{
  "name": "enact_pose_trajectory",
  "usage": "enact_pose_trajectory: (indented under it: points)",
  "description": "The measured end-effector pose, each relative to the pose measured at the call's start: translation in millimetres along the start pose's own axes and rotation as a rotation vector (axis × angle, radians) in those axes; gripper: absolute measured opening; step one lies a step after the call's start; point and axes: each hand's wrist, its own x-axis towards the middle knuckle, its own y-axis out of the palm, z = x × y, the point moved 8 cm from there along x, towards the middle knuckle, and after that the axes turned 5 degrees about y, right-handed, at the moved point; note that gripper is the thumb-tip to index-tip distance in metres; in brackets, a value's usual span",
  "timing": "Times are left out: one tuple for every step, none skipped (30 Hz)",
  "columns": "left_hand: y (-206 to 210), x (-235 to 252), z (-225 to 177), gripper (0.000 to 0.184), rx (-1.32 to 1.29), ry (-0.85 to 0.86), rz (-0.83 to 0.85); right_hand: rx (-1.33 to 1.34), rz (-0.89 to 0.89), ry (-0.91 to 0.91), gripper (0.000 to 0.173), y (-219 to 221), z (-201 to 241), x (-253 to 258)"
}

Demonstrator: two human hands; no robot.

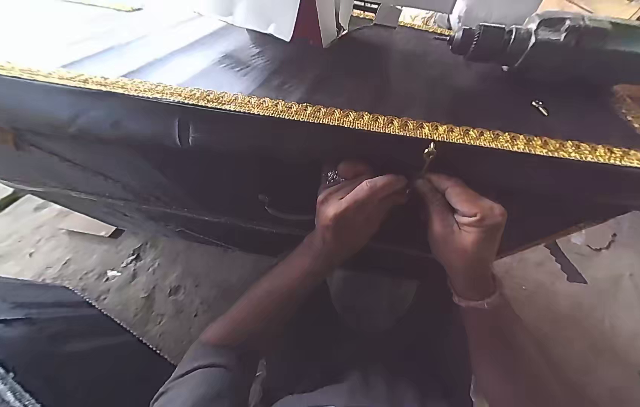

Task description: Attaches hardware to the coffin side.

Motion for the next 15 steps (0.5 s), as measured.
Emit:
enact_pose_trajectory:
  points:
    - [1, -1, 0, 0.013, 0.018, -0.001, -0.012, 0.012, -0.002, 0.000, 0.015, 1, 0, -1]
    - [2, -2, 1, 0.014, 0.025, -0.009, -0.023, 0.027, 0.003, 0.003, 0.015, 3, 0, -2]
    - [3, -3, 1, 0.015, 0.029, -0.013, -0.026, 0.037, 0.016, 0.004, 0.017, 5, 1, -3]
    - [5, -5, 1, 0.015, 0.029, -0.012, -0.030, 0.033, 0.033, 0.003, 0.019, 7, 4, -5]
    - [6, -6, 2, 0.015, 0.027, -0.004, -0.038, 0.014, 0.058, -0.001, 0.021, 8, 8, -5]
    - [6, -7, 2, 0.014, 0.021, 0.008, -0.053, -0.011, 0.092, -0.010, 0.022, 7, 12, -6]
    - [7, -7, 2, 0.013, 0.012, 0.022, -0.071, -0.049, 0.129, -0.031, 0.025, 6, 16, -7]
    - [8, -8, 1, 0.012, 0.005, 0.044, -0.080, -0.095, 0.176, -0.059, 0.027, 4, 19, -8]
    - [11, -9, 0, 0.012, 0.003, 0.080, -0.076, -0.150, 0.226, -0.098, 0.028, 0, 22, -7]
    - [14, -12, 0, 0.014, -0.001, 0.120, -0.074, -0.201, 0.277, -0.136, 0.028, -7, 24, -6]
    - [17, -14, 0, 0.014, 0.008, 0.159, -0.068, -0.229, 0.310, -0.170, 0.028, -17, 28, -2]
    - [18, -16, 1, 0.013, 0.017, 0.193, -0.079, -0.243, 0.321, -0.190, 0.029, -31, 33, 4]
    - [19, -17, 2, 0.012, 0.025, 0.217, -0.090, -0.262, 0.299, -0.208, 0.029, -50, 40, 14]
    - [20, -17, 4, 0.011, 0.031, 0.227, -0.098, -0.319, 0.245, -0.233, 0.029, -71, 47, 28]
    - [20, -18, 5, 0.010, 0.026, 0.223, -0.109, -0.435, 0.173, -0.264, 0.028, -92, 52, 48]
